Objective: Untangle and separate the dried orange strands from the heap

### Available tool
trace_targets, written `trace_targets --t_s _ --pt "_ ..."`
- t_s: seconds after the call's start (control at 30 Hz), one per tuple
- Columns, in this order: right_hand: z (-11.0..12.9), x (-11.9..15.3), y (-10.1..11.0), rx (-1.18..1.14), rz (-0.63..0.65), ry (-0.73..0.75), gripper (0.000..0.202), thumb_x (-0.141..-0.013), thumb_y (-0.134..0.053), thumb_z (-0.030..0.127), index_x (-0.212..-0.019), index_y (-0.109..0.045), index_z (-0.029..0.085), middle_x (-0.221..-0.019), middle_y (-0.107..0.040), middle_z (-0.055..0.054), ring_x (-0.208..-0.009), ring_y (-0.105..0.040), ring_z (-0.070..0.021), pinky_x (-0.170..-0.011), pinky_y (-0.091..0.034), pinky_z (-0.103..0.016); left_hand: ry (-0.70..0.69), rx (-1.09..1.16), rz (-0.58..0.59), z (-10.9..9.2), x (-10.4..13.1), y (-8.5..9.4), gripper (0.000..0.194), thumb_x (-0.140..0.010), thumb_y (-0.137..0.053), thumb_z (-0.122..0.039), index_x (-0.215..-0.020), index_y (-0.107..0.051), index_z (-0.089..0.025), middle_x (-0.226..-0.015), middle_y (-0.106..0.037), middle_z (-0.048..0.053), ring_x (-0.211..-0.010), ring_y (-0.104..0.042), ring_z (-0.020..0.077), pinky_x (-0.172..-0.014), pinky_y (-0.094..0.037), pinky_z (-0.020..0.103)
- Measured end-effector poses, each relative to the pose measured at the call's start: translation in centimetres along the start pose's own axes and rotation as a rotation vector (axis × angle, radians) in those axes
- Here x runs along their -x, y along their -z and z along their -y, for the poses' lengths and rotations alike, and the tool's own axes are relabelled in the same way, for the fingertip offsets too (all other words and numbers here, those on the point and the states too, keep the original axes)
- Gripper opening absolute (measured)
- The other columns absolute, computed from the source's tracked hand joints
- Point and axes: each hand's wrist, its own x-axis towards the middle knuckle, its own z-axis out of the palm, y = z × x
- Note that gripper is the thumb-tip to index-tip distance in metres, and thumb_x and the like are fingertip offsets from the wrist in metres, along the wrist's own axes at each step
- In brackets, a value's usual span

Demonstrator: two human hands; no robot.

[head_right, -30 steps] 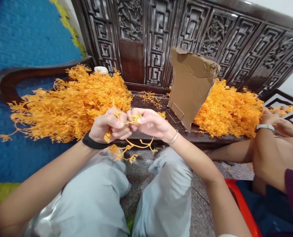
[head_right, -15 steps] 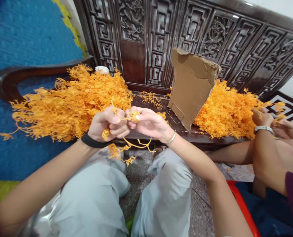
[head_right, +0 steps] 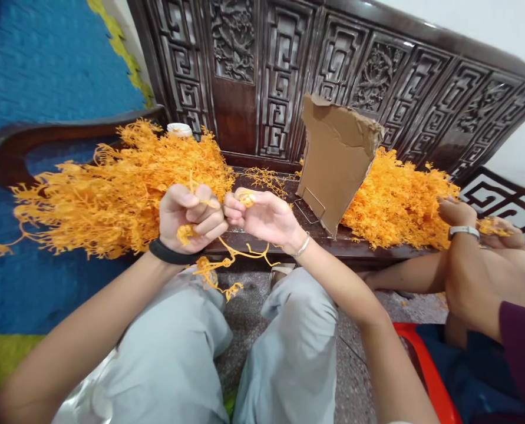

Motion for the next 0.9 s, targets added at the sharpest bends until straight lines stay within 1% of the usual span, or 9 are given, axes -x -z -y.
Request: trace_targets --t_s 0.07,0.17,0.27,0.37,0.43,0.5,0.6,0.77,0.9 --pt "0.1 0.0 0.3 0.041 -0.013 -0.010 0.019 -0.072 -0.050 0.020 -0.064 -0.033 0.018 -0.066 -0.041 0.002 -0.063 -0.048 -0.0078 -0.063 -0.048 -0.019 0.002 -0.014 0.011 0.1 0.0 0.1 0.043 -0.071 -0.045 -0.026 -0.038 -0.019 -0.017 -0.028 -0.013 -0.005 -0.022 -0.018 0.0040 -0.027 -0.023 0.019" --pt "0.1 -0.2 1.1 0.112 -0.098 0.000 0.017 -0.071 -0.054 0.024 -0.065 -0.039 0.018 -0.067 -0.043 0.001 -0.064 -0.049 -0.0086 -0.064 -0.047 -0.021 -0.003 -0.052 -0.041 0.2 -0.2 0.2 0.037 -0.068 -0.045 -0.025 -0.039 -0.024 -0.017 -0.030 -0.018 -0.005 -0.025 -0.019 0.0037 -0.030 -0.023 0.020" --pt "-0.1 -0.6 2.6 0.217 -0.292 0.104 0.012 -0.071 -0.055 0.025 -0.068 -0.045 0.018 -0.071 -0.048 0.001 -0.068 -0.050 -0.0093 -0.066 -0.046 -0.022 -0.025 -0.140 -0.113 0.4 -0.6 0.7 0.031 -0.070 -0.047 -0.025 -0.044 -0.033 -0.017 -0.034 -0.021 -0.007 -0.027 -0.021 0.0033 -0.033 -0.023 0.020" --pt "-0.7 -1.0 5.1 0.437 -0.502 0.175 0.010 -0.070 -0.056 0.023 -0.071 -0.048 0.018 -0.071 -0.052 0.002 -0.068 -0.052 -0.0083 -0.063 -0.044 -0.019 -0.098 -0.298 -0.198 0.6 -1.2 1.5 0.028 -0.071 -0.054 -0.025 -0.048 -0.040 -0.016 -0.038 -0.023 -0.008 -0.031 -0.027 0.0030 -0.037 -0.025 0.019" --pt "-1.3 -1.3 7.1 0.664 -0.663 0.102 0.010 -0.070 -0.057 0.022 -0.071 -0.048 0.018 -0.069 -0.052 0.003 -0.064 -0.052 -0.0069 -0.060 -0.043 -0.017 -0.135 -0.348 -0.253 0.9 -1.5 2.1 0.025 -0.071 -0.056 -0.027 -0.052 -0.044 -0.016 -0.041 -0.026 -0.008 -0.034 -0.031 0.0034 -0.040 -0.029 0.019" --pt "-1.8 -1.5 9.0 0.839 -0.834 -0.006 0.009 -0.072 -0.056 0.020 -0.073 -0.048 0.017 -0.068 -0.053 0.004 -0.061 -0.053 -0.0058 -0.061 -0.045 -0.017 -0.115 -0.354 -0.279 1.1 -1.7 2.5 0.023 -0.072 -0.055 -0.028 -0.055 -0.047 -0.016 -0.043 -0.029 -0.007 -0.037 -0.035 0.0043 -0.043 -0.034 0.019" --pt "-2.3 -1.7 11.7 0.947 -1.002 -0.107 0.009 -0.076 -0.053 0.018 -0.076 -0.044 0.017 -0.068 -0.055 0.003 -0.058 -0.054 -0.0050 -0.063 -0.048 -0.019 -0.071 -0.378 -0.286 1.5 -1.7 2.8 0.021 -0.073 -0.055 -0.027 -0.057 -0.049 -0.015 -0.044 -0.033 -0.006 -0.039 -0.038 0.0048 -0.044 -0.035 0.020" --pt "-2.3 -1.3 15.2 1.197 -1.182 -0.273 0.011 -0.075 -0.054 0.013 -0.079 -0.045 0.016 -0.072 -0.058 -0.001 -0.062 -0.056 -0.0084 -0.061 -0.047 -0.021 -0.044 -0.391 -0.247 1.3 -1.3 2.9 0.023 -0.076 -0.053 -0.028 -0.057 -0.049 -0.015 -0.042 -0.034 -0.006 -0.038 -0.038 0.0048 -0.043 -0.034 0.019" --pt "-2.4 -0.8 16.0 1.486 -1.160 -0.401 0.010 -0.070 -0.059 0.009 -0.076 -0.054 0.014 -0.086 -0.064 -0.008 -0.085 -0.060 -0.0162 -0.075 -0.045 -0.026 -0.027 -0.370 -0.213 1.1 -1.2 3.1 0.024 -0.077 -0.051 -0.029 -0.058 -0.050 -0.015 -0.043 -0.036 -0.005 -0.038 -0.038 0.0054 -0.045 -0.035 0.020"
